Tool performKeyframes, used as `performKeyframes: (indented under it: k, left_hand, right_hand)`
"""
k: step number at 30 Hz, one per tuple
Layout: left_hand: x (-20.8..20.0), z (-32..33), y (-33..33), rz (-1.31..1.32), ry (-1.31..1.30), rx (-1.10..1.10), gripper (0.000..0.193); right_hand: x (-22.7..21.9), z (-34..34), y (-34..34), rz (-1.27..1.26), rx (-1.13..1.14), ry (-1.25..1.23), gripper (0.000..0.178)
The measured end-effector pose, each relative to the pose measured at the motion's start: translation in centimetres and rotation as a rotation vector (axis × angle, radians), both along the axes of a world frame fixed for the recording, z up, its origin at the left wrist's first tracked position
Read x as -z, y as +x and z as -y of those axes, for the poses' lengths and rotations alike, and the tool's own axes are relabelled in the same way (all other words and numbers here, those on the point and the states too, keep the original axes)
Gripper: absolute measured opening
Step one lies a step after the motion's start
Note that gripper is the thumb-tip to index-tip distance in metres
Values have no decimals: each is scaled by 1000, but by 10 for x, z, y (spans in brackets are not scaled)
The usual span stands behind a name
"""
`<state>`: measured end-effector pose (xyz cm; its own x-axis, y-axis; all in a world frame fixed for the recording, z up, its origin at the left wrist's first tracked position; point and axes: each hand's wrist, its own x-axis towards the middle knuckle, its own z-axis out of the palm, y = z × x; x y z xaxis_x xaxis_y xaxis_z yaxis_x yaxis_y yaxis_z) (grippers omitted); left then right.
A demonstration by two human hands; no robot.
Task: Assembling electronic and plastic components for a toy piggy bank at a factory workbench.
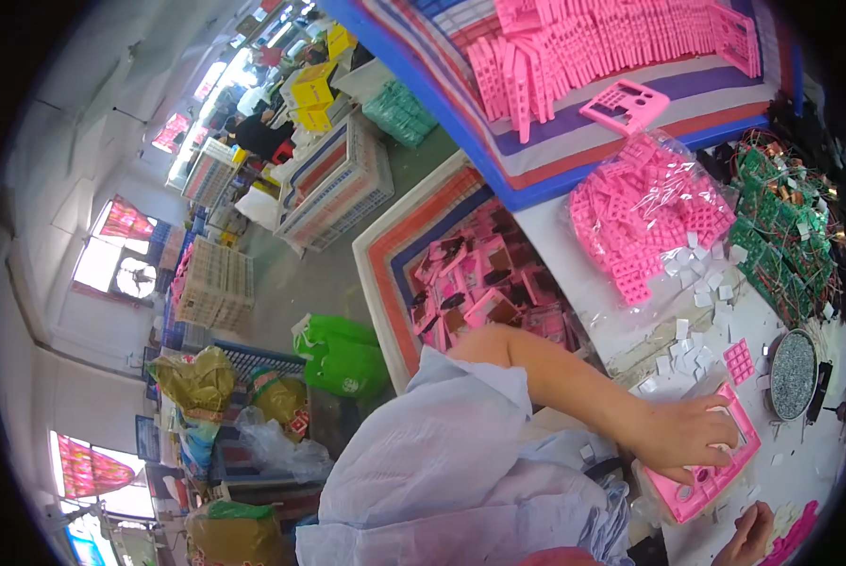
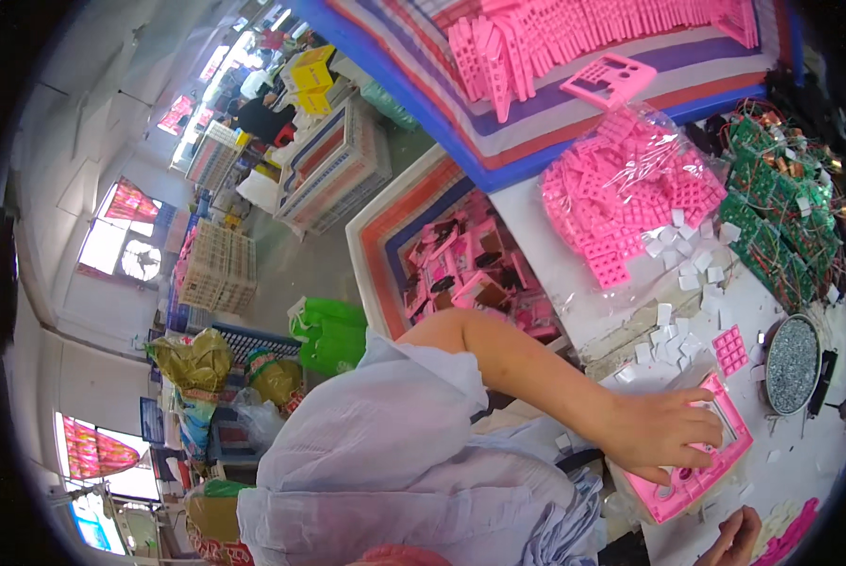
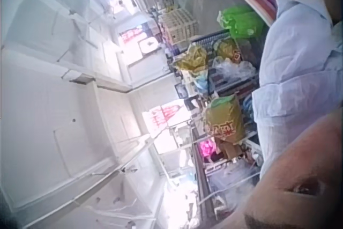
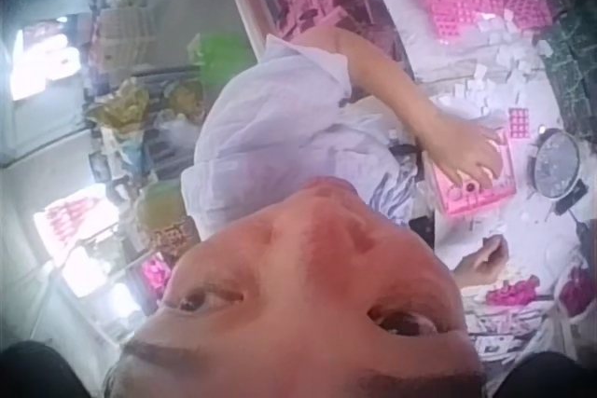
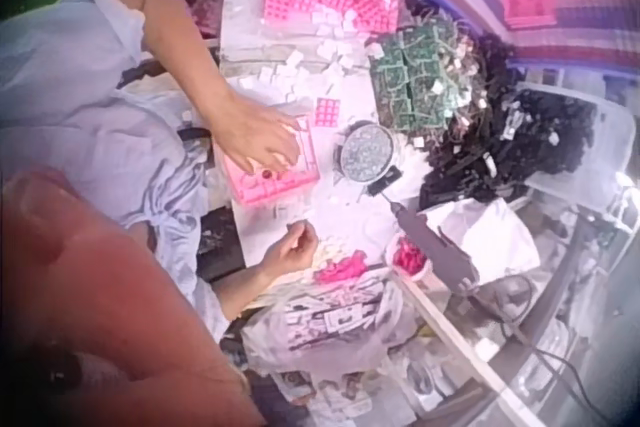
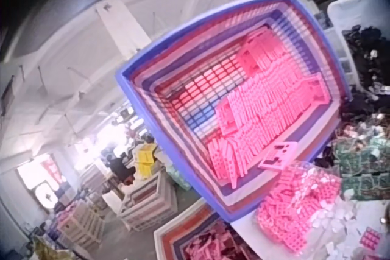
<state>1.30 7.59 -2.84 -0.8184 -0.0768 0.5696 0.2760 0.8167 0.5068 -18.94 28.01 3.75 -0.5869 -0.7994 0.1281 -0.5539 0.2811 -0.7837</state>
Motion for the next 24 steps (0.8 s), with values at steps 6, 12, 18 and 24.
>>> performKeyframes:
  k: [6,12,18,24]
  left_hand:
    - [7,-2,2,343,-294,-7,71]
    - [-6,5,6,453,-237,63,69]
    - [-24,27,-3,63,-28,40,34]
    - [-24,39,8,180,-62,14,21]
  right_hand:
    - [5,-11,-6,-102,-99,45,17]
    - [6,-2,6,-101,-79,70,18]
    - [30,-19,-8,14,-38,-3,8]
    - [-5,17,8,-251,-26,7,8]
